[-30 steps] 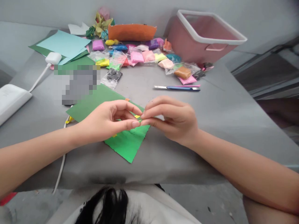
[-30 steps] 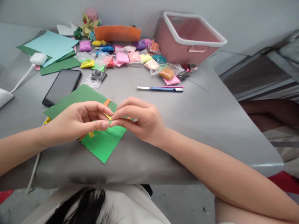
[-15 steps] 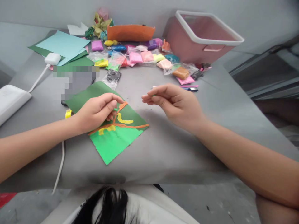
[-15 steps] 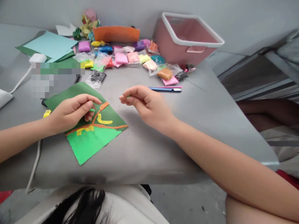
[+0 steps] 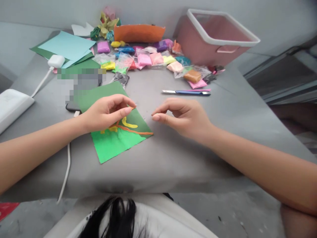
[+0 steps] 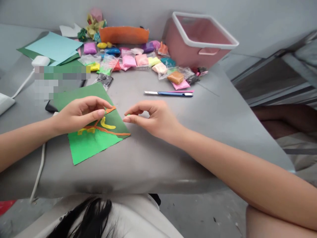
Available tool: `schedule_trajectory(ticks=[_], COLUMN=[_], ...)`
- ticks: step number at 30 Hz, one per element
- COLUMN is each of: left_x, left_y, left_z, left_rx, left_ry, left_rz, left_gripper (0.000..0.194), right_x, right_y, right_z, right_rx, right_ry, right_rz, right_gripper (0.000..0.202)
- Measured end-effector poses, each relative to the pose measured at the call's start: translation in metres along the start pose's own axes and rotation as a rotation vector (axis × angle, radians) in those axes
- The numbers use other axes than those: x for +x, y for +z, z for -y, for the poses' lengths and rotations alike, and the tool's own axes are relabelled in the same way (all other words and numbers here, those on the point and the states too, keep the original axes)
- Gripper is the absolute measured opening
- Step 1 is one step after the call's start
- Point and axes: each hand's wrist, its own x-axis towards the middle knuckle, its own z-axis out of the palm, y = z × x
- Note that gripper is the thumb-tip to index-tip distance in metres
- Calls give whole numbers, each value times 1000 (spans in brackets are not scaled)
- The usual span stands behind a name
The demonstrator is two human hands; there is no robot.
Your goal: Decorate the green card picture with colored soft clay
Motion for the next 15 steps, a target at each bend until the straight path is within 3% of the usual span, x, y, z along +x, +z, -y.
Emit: schedule_trajectory(ticks=[7,12,15], left_x=[17,12,3], left_y=[-7,-10,-10], left_z=[-6,-23,-30], left_rx=[97,131,70], left_ry=[65,84,36], left_rz=[35,-77,-62], left_gripper=[29,45,62], right_x=[-9,-14,-14], right_y=[6,11,11], right_z=[-7,-14,-13], right_rx=[-65,-210,-204], right_ry=[-161,-332,-337], right_rz=[-6,-111,-163], right_gripper=[39,4,7])
